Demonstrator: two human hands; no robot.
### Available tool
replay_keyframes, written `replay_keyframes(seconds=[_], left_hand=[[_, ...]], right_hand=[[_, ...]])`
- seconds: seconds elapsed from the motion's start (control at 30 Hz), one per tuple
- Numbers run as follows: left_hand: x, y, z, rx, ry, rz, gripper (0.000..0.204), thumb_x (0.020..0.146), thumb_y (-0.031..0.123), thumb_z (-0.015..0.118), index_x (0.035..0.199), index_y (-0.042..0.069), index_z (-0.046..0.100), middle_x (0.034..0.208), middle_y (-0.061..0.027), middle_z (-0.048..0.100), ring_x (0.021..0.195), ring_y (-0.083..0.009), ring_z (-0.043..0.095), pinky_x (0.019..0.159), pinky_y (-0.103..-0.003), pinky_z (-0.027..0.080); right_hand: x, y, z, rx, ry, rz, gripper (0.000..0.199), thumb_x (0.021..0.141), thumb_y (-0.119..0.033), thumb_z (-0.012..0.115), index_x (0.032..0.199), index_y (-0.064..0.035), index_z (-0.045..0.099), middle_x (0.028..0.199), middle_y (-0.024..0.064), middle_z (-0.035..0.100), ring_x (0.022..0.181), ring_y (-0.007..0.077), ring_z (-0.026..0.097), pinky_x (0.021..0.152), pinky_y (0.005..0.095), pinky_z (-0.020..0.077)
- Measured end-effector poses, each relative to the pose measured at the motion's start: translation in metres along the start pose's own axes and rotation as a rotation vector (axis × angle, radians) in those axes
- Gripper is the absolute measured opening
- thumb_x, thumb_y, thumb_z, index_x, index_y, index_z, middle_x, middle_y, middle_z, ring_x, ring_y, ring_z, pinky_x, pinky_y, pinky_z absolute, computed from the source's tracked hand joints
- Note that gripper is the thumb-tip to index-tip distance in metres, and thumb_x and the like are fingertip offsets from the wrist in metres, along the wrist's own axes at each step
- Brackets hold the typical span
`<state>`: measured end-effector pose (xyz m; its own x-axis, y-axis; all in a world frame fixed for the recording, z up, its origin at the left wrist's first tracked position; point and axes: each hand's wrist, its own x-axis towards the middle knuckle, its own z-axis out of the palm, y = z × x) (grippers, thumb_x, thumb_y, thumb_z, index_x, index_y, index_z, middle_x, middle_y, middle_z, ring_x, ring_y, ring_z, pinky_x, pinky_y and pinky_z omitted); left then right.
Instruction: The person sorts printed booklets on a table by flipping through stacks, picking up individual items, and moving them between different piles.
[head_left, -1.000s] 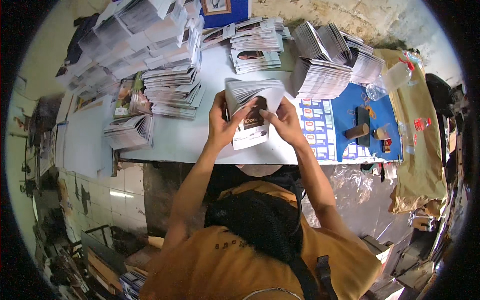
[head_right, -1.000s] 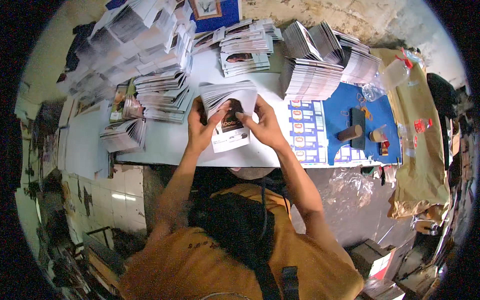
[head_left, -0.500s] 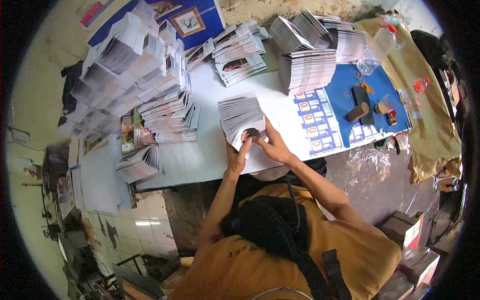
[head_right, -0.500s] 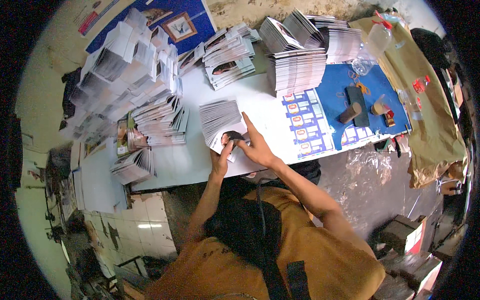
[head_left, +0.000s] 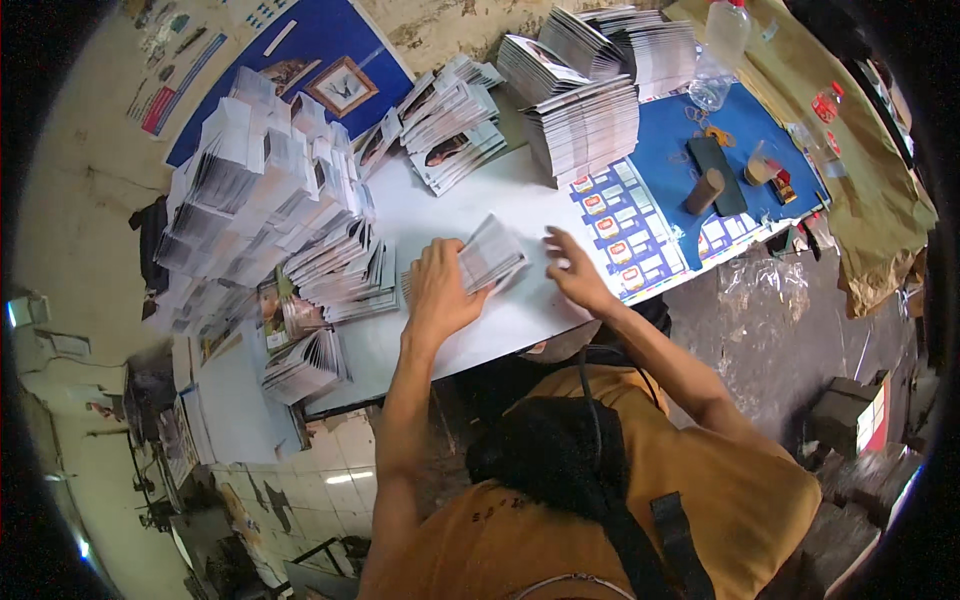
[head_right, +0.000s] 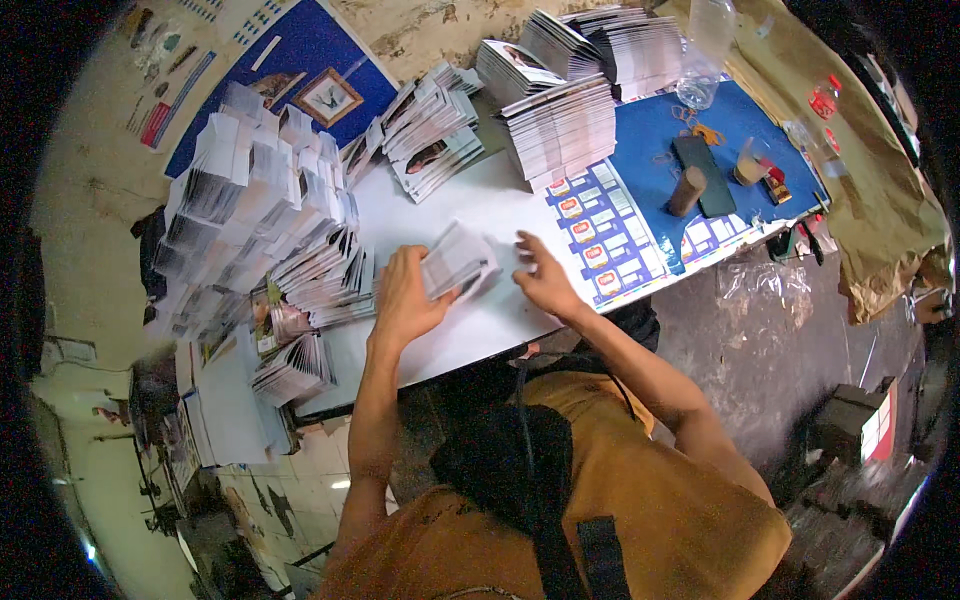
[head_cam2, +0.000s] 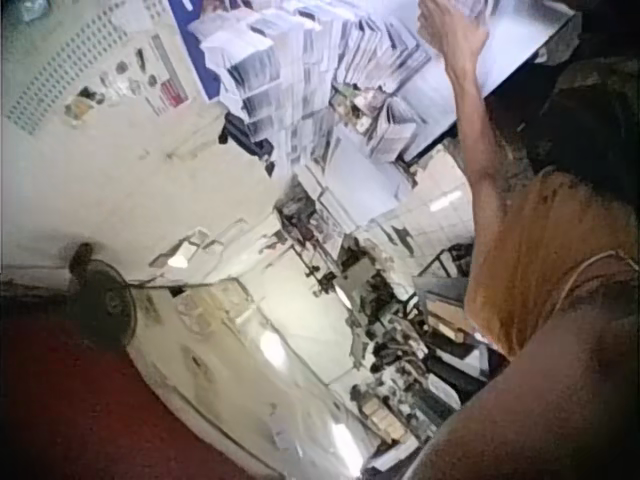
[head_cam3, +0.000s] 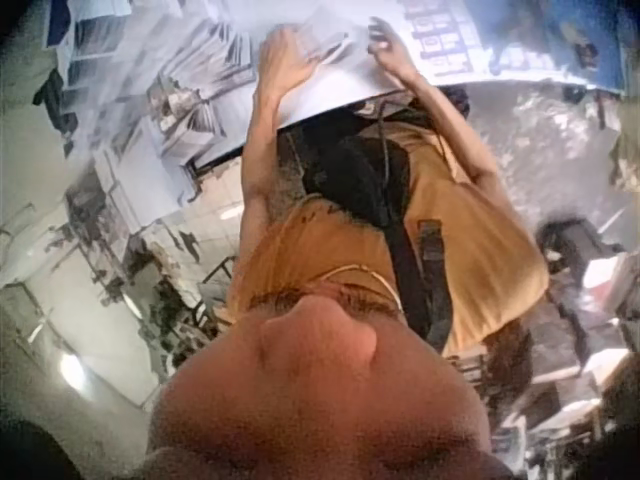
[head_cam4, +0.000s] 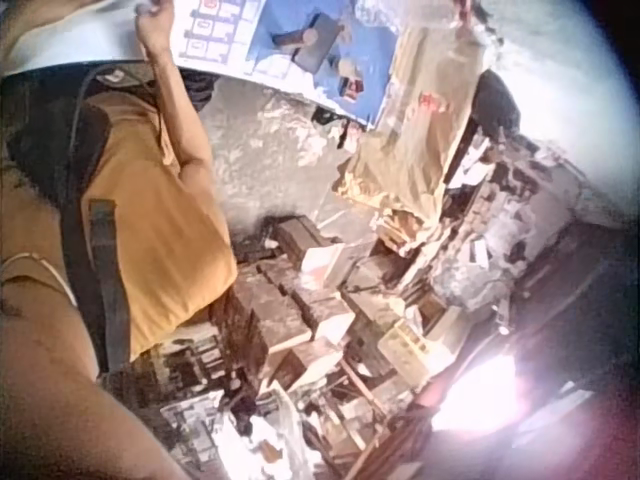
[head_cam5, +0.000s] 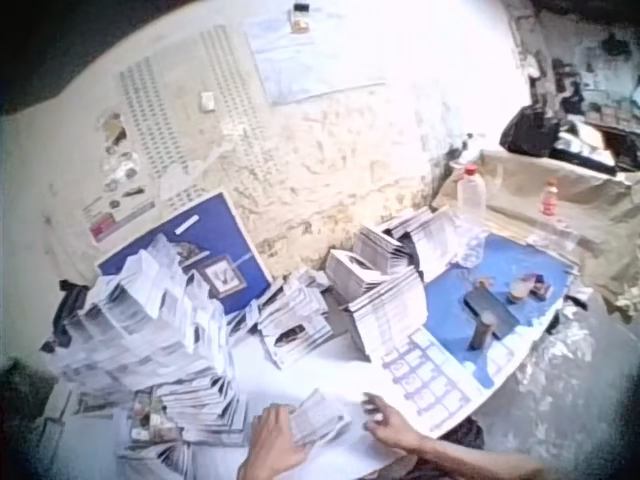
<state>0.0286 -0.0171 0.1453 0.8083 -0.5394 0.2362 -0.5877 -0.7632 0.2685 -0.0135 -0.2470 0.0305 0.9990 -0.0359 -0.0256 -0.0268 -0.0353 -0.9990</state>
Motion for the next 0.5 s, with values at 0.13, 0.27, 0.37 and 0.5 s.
replay_keyframes(seconds=[0.13,0.27,0.37,0.5], left_hand=[[-0.002,-0.019,0.024,0.145,-0.119,-0.038,0.067,0.069,0.030,0.082,0.117,-0.001,0.048,0.107,-0.0194,0.054,0.105,-0.0369,0.052,0.087,-0.047,0.038],[-0.004,-0.013,0.026,0.125,-0.116,-0.062,0.066,0.065,0.031,0.081,0.114,0.001,0.048,0.107,-0.0185,0.055,0.105,-0.0362,0.052,0.086,-0.047,0.039],[-0.003,-0.011,0.025,0.110,-0.102,-0.073,0.062,0.064,0.029,0.080,0.111,0.002,0.050,0.106,-0.0179,0.056,0.105,-0.0355,0.053,0.086,-0.047,0.039],[-0.004,-0.022,0.026,0.074,-0.072,-0.031,0.053,0.068,0.024,0.078,0.109,0.003,0.051,0.106,-0.0158,0.057,0.104,-0.0349,0.053,0.086,-0.046,0.039]], right_hand=[[-0.015,-0.072,-0.007,-0.357,0.158,-0.453,0.080,0.075,-0.002,0.063,0.148,0.0005,0.030,0.146,0.0248,0.039,0.134,0.0407,0.041,0.109,0.0444,0.0370],[-0.023,-0.096,0.007,-0.653,-0.131,-0.731,0.092,0.072,-0.009,0.070,0.152,-0.0009,0.025,0.157,0.0211,0.026,0.146,0.0364,0.025,0.119,0.0485,0.0222],[-0.011,-0.073,0.011,-1.046,-0.554,-0.649,0.095,0.074,-0.016,0.074,0.153,-0.0010,0.022,0.159,0.0197,0.023,0.148,0.0331,0.022,0.121,0.0481,0.0190],[0.005,-0.067,-0.004,-0.308,-0.237,-0.468,0.100,0.076,-0.017,0.079,0.155,-0.0042,0.019,0.158,0.0222,0.024,0.148,0.0277,0.026,0.118,0.0514,0.0224]])
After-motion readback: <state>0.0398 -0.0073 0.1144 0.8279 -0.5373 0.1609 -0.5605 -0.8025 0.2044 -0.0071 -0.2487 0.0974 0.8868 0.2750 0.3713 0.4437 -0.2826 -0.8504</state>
